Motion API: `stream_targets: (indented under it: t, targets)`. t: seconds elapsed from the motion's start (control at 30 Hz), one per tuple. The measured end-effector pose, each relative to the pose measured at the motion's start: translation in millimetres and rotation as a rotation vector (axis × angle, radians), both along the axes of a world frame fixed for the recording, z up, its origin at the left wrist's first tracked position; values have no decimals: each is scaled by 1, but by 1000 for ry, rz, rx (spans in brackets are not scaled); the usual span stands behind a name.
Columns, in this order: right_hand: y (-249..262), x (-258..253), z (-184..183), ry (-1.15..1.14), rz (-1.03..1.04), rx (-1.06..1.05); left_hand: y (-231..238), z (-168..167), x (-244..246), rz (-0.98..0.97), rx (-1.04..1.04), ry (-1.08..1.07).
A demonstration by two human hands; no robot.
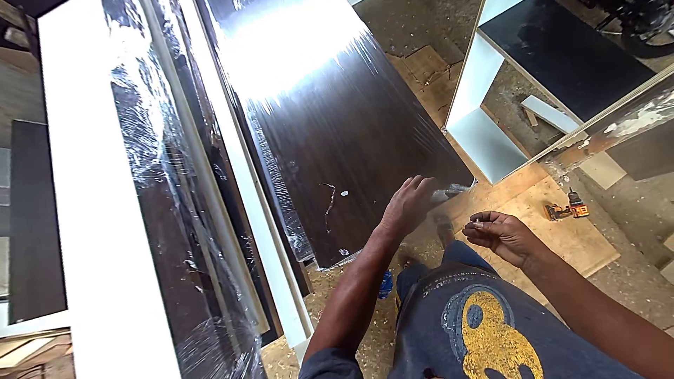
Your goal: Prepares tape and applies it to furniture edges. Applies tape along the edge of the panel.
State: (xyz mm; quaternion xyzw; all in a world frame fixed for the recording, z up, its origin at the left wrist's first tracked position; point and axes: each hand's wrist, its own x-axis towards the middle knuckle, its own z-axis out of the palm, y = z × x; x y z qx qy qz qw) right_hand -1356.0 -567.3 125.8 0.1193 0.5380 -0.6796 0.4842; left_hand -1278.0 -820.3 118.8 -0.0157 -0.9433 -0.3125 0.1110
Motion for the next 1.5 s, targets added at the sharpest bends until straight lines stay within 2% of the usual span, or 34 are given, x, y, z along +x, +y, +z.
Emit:
stream_targets:
  t: [0.2,0.33,0.43,0.63,0.9,1.07,1.13,1.3,1.5]
  targets:
    - [-10,2,-11,124,0,20,4,-3,14,178,-34,-63]
    - [-28,-2,-3,194,-48,-48,5,-13,11,187,-16,-50]
    - [-39,-8,3,280,-25,-164,4,-14,10,194,8,-40]
    - [-61,-5,5,475,-2,-245,3,-19,10,208,28,-8]
    - [-66,-12,-4,864,183,-81,1,-17,11,194,100,10]
    - [-75,-12,-9,1460,352,123,0,-16,10,193,116,9]
    - [-79,-13,-12,1595,407,172,0,-19,9,198,116,12]
    - [-86,-10,-15,1685,461,313,-1,-21,9,201,121,7]
    - [-88,-10,-18,1741,470,324,-6,-15,9,168,151,-57]
